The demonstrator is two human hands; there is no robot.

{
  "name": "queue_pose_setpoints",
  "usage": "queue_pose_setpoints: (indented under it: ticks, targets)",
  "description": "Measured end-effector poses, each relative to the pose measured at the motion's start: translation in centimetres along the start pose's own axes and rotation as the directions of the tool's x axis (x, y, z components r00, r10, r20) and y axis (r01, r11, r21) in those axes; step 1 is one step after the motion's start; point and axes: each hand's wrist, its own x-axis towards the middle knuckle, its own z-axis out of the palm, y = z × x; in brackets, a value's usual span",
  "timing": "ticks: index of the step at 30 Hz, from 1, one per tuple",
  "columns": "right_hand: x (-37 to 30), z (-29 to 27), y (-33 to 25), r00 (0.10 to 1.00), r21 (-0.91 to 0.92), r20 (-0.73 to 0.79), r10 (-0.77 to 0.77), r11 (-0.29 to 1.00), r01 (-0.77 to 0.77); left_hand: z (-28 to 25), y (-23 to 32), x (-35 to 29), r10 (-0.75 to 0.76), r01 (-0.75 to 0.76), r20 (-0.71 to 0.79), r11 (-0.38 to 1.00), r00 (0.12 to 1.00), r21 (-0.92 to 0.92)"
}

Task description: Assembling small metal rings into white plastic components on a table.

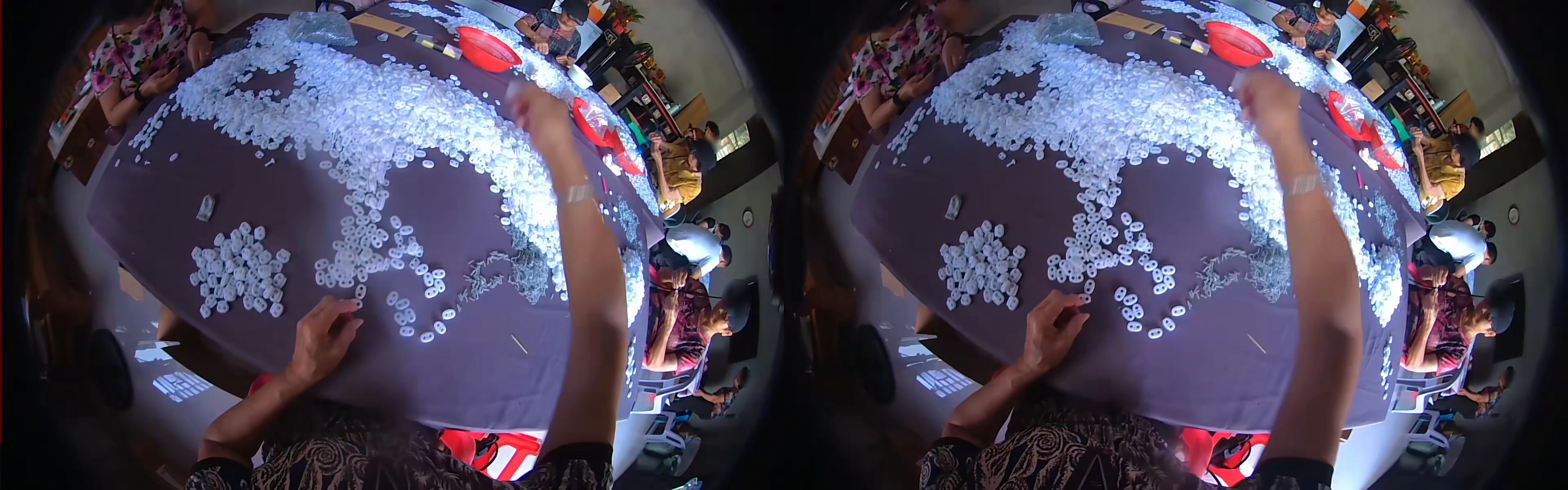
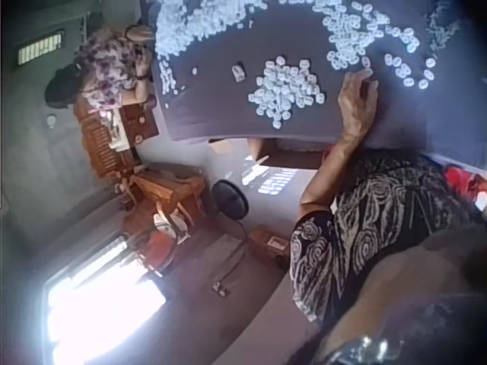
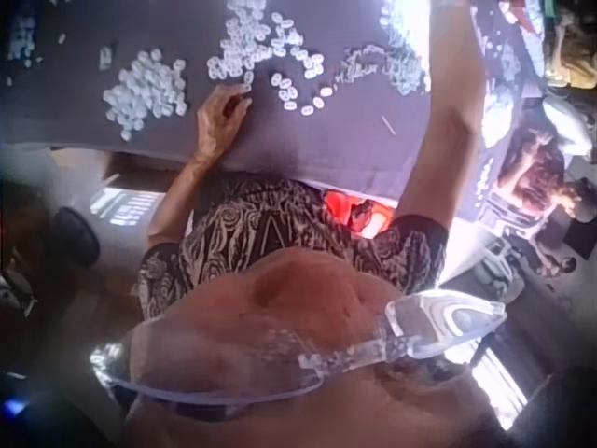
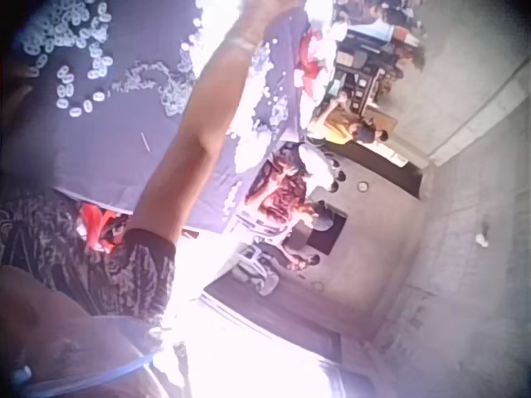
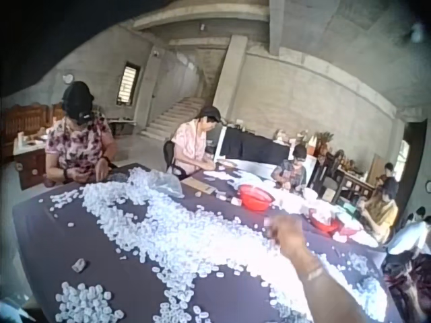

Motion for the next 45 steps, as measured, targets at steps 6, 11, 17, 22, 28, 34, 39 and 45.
queue_pose_setpoints:
  ticks: [6, 11, 17, 22, 28, 34, 39, 45]
  targets:
    - [1.0, 5.7, -1.3, 0.978, 0.038, 0.072, 0.196, 0.979, -0.199, -0.4, -0.2, -0.6, -0.073, 0.073, -0.030, 0.997, 0.997, 0.023]
    - [-15.6, 9.4, 4.6, 0.978, -0.164, 0.202, -0.055, 0.982, 0.089, -0.1, -0.3, -0.9, -0.087, 0.085, -0.028, 0.994, 0.996, -0.066]
    - [-23.4, 5.1, 3.0, 0.987, -0.310, 0.143, -0.075, 0.943, 0.117, 0.1, -1.9, -0.8, -0.031, 0.029, -0.034, 0.997, 0.999, -0.070]
    - [-26.4, 1.3, 5.6, 0.971, -0.144, 0.235, 0.049, 0.989, -0.015, 0.8, -2.0, 0.1, -0.167, 0.147, -0.041, 0.942, 0.985, -0.301]
    - [-31.3, 0.9, 7.5, 0.930, -0.194, 0.342, 0.134, 0.979, -0.070, -0.5, 0.1, -1.0, -0.320, 0.322, 0.062, 0.886, 0.945, -0.333]
    - [-32.3, 3.8, 6.5, 0.937, -0.297, 0.339, 0.087, 0.955, 0.019, -0.4, 0.1, -1.4, -0.294, 0.291, 0.026, 0.918, 0.955, -0.268]
    - [-30.4, 7.0, 6.2, 0.927, -0.378, 0.373, -0.046, 0.905, 0.197, -0.4, -0.2, -1.2, -0.248, 0.242, 0.019, 0.922, 0.969, -0.303]
    - [-28.9, 7.3, 5.3, 0.942, -0.345, 0.335, -0.030, 0.926, 0.152, -0.4, 0.2, -0.9, -0.219, 0.214, 0.032, 0.902, 0.975, -0.375]
